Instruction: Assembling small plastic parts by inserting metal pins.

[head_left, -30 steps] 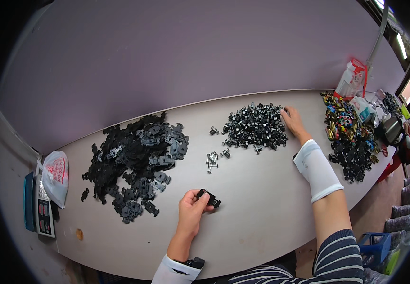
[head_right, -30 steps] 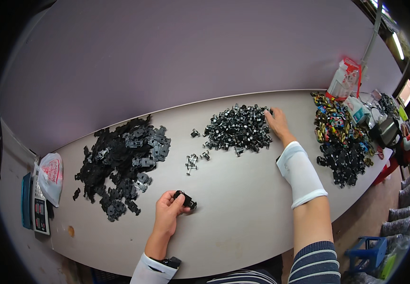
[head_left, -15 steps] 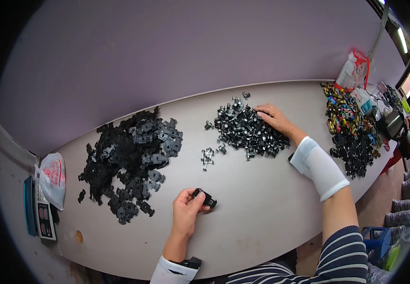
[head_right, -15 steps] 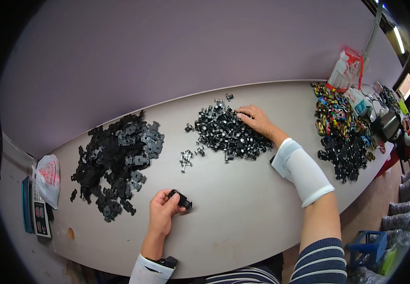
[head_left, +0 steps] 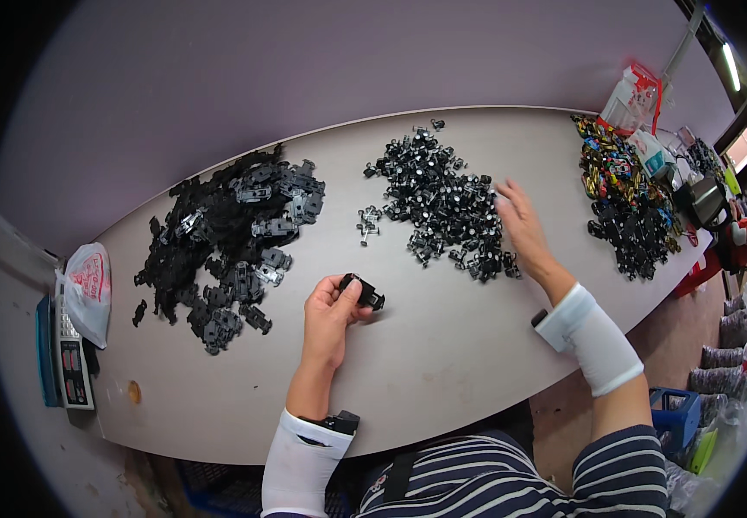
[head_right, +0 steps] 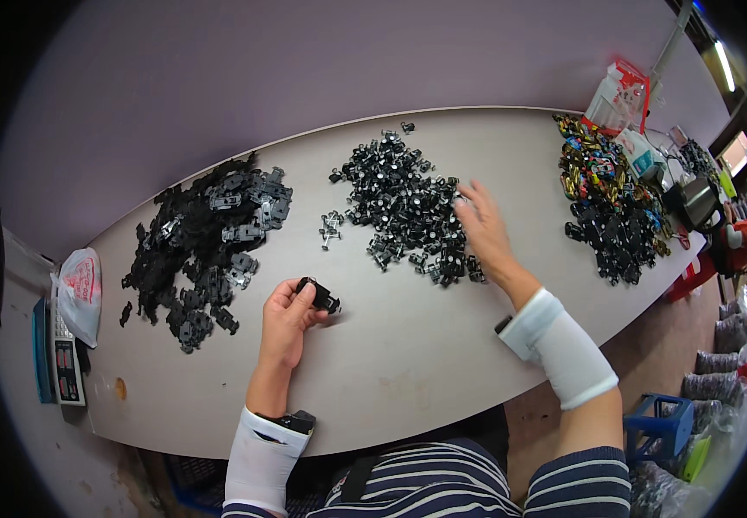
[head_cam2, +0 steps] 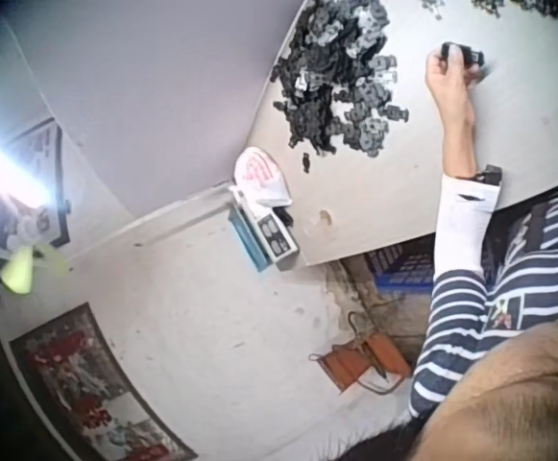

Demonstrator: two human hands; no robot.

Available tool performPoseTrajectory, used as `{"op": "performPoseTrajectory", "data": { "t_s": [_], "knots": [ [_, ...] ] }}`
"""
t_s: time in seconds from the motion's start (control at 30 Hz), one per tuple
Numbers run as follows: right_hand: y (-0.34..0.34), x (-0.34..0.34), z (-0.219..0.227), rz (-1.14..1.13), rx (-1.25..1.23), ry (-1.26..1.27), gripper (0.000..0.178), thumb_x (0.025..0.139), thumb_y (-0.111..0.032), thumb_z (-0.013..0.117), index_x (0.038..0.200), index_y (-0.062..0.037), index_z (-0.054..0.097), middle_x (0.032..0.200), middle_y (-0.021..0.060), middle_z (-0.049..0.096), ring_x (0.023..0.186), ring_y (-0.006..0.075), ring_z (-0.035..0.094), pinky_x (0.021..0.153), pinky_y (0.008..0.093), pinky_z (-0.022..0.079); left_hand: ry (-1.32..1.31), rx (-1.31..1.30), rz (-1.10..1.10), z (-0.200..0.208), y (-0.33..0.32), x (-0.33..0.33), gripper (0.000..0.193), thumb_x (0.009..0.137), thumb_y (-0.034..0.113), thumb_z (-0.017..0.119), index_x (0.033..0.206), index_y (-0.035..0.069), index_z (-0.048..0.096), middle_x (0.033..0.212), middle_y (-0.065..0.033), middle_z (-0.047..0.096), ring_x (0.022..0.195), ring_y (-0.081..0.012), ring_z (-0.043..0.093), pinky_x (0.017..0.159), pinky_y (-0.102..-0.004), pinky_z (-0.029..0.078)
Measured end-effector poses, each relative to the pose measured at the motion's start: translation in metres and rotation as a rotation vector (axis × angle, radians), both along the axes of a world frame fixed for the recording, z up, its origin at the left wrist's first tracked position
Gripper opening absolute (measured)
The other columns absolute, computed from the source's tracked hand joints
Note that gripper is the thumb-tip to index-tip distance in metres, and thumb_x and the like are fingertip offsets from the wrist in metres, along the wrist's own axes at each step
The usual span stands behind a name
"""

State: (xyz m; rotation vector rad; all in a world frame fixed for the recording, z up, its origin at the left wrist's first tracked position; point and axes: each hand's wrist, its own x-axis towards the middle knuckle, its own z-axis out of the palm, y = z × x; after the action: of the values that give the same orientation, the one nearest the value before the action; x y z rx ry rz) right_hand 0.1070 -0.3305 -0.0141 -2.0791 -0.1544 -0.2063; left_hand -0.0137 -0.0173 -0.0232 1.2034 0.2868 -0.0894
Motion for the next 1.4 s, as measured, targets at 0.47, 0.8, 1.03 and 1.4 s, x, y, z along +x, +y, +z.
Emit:
{"op": "performPoseTrajectory", "data": {
  "t_s": [0.47,0.8,1.03,1.4],
  "knots": [
    [0.067,-0.056,-0.025,-0.022,-0.029,0.024,0.061,0.095,-0.031,0.051,0.146,-0.004,0.029,0.156,0.0189,0.015,0.145,0.035,0.009,0.115,0.0498,0.007,-0.01,-0.112,0.005,0.007,0.0,0.001,0.022,0.097,0.023,0.056,0.106,0.003,0.053,0.092,-0.0072,0.064,0.078,-0.0141,0.064,0.068,-0.0279,0.057],
    [0.095,-0.056,0.014,0.317,-0.568,-0.392,0.022,0.081,-0.007,0.065,0.101,-0.0146,0.069,0.099,0.0013,0.059,0.106,0.0195,0.052,0.107,0.0567,0.017,-0.006,-0.075,0.001,0.005,-0.001,0.001,0.022,0.095,0.016,0.058,0.111,0.003,0.051,0.095,-0.0067,0.064,0.079,-0.0144,0.064,0.071,-0.0292,0.057],
    [0.106,-0.048,0.014,0.385,-0.652,-0.43,0.014,0.078,-0.011,0.068,0.092,-0.0127,0.069,0.101,0.0009,0.058,0.111,0.0204,0.05,0.108,0.0554,0.017,0.004,-0.069,-0.01,0.006,-0.001,0.001,0.025,0.095,0.017,0.058,0.113,0.002,0.051,0.096,-0.0075,0.065,0.079,-0.015,0.065,0.071,-0.0294,0.056],
    [0.11,-0.061,0.02,0.413,-0.597,-0.412,0.011,0.073,-0.011,0.07,0.081,-0.0095,0.063,0.086,0.0018,0.057,0.097,0.0204,0.054,0.102,0.0479,0.026,0.027,-0.078,-0.026,0.006,0.002,0.001,0.022,0.096,0.017,0.057,0.111,0.002,0.052,0.093,-0.0074,0.066,0.079,-0.0146,0.065,0.072,-0.0286,0.056]
  ]
}}
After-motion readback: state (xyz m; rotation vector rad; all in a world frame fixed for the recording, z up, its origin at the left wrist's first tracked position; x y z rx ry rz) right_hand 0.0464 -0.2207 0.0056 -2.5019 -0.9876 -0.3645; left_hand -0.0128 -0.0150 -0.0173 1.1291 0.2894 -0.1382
